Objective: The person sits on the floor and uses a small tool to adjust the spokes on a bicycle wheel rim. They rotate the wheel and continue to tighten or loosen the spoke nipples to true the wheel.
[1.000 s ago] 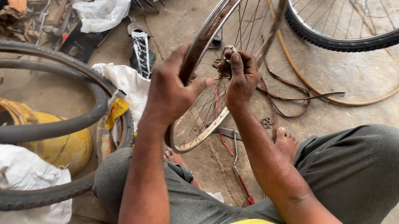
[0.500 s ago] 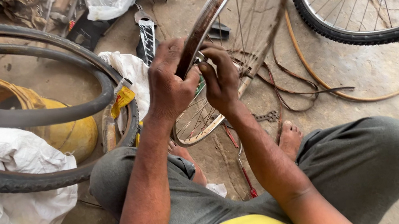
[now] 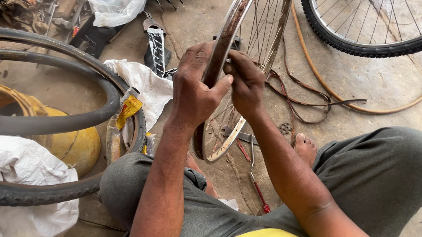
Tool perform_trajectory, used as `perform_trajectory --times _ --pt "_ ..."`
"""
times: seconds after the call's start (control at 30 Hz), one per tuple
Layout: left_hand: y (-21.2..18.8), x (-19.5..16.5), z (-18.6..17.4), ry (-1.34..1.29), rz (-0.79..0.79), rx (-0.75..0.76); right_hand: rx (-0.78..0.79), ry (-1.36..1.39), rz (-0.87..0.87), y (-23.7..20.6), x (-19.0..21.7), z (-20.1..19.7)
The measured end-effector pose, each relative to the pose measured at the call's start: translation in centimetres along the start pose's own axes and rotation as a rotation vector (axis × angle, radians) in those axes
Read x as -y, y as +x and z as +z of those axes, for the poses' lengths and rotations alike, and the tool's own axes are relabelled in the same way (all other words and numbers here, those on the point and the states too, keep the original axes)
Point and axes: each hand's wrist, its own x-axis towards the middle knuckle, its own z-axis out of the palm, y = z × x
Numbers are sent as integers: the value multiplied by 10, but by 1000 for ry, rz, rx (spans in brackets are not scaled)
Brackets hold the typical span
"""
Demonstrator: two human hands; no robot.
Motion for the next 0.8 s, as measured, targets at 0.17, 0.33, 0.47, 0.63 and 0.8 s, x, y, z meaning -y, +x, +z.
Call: perform_trajectory --times 0.17,0.33,0.47,0.63,0.8 --pt "4 -6 -1 45 21 1 -153 338 29 -6 5 7" --pt "4 -8 -4 -77 -106 31 -396 383 -14 -9 18 13" --pt "3 -13 -6 -85 -77 35 -334 54 180 8 19 -6" --pt "2 -22 -8 -61 10 -5 -88 166 9 16 12 -2" --pt "10 -14 -16 41 -199 122 31 162 -28 4 19 8"
